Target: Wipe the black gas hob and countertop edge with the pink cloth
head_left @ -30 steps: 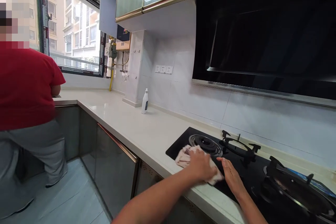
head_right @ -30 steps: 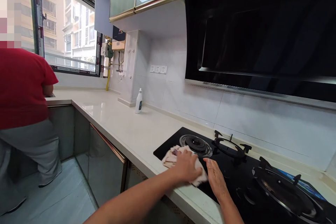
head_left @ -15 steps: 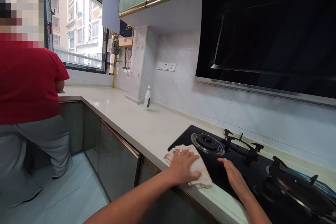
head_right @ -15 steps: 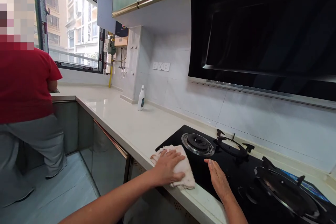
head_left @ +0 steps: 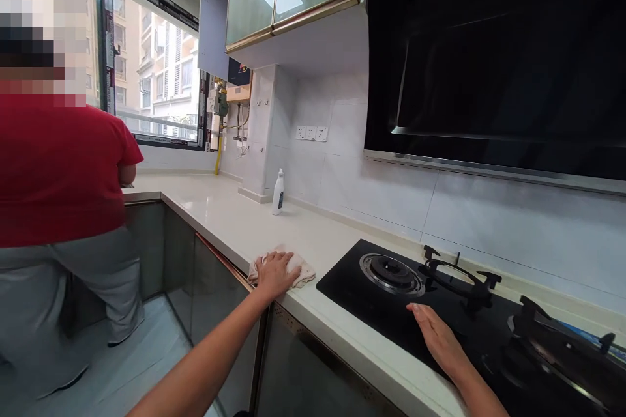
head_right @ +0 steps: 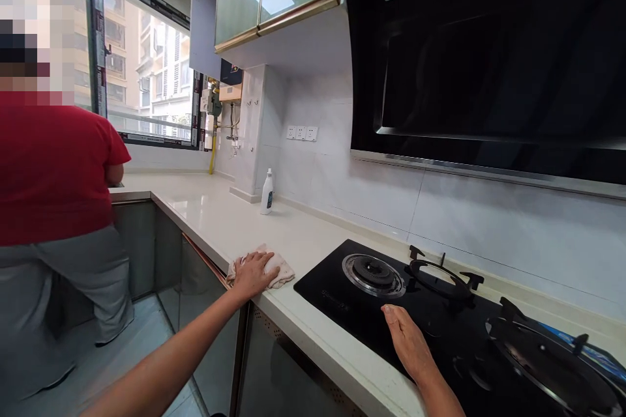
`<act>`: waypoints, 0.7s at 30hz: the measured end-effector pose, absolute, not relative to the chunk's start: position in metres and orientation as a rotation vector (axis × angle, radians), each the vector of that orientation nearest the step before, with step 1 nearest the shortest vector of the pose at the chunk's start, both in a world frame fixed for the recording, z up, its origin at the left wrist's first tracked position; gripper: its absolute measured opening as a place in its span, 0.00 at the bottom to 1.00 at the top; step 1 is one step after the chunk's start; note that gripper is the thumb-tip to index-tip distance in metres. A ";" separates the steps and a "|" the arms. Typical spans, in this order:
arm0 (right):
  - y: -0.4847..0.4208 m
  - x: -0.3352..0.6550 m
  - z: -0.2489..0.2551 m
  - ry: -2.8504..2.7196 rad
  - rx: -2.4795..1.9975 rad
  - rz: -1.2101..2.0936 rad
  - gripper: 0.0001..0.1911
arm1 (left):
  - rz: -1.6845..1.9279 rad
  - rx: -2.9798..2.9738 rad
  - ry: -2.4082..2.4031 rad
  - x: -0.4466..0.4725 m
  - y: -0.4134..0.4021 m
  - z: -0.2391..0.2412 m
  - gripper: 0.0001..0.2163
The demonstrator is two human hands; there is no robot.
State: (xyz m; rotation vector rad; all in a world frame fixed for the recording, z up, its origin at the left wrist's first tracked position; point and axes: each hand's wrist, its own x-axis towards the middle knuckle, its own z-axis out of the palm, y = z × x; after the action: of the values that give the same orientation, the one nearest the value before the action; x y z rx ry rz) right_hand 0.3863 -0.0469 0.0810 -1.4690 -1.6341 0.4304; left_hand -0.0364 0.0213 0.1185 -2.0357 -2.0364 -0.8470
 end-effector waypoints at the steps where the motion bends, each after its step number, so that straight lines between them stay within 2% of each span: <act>1: -0.048 0.384 0.081 -1.637 -1.458 0.429 0.33 | -0.859 -2.013 -2.032 -0.032 0.016 0.116 0.21; 6: -0.049 0.378 0.080 -1.647 -1.414 0.419 0.32 | -1.097 -2.077 -1.832 0.013 -0.029 0.096 0.18; 11: -0.047 0.382 0.078 -1.649 -1.426 0.399 0.32 | -1.340 -2.242 -1.568 0.081 -0.081 0.056 0.22; 14: -0.046 0.385 0.076 -1.657 -1.441 0.389 0.32 | -1.262 -2.497 -1.385 0.124 -0.099 0.028 0.30; 21: -0.044 0.393 0.073 -1.680 -1.485 0.413 0.31 | -1.018 -2.781 -1.109 0.197 -0.107 -0.009 0.22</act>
State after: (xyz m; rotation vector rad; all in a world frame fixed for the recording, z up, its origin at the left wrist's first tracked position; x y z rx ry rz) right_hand 0.3928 -0.0436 0.0734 -1.4846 -1.6800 0.4132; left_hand 0.1974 -0.1068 -0.0090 -2.7815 -1.1093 -1.0181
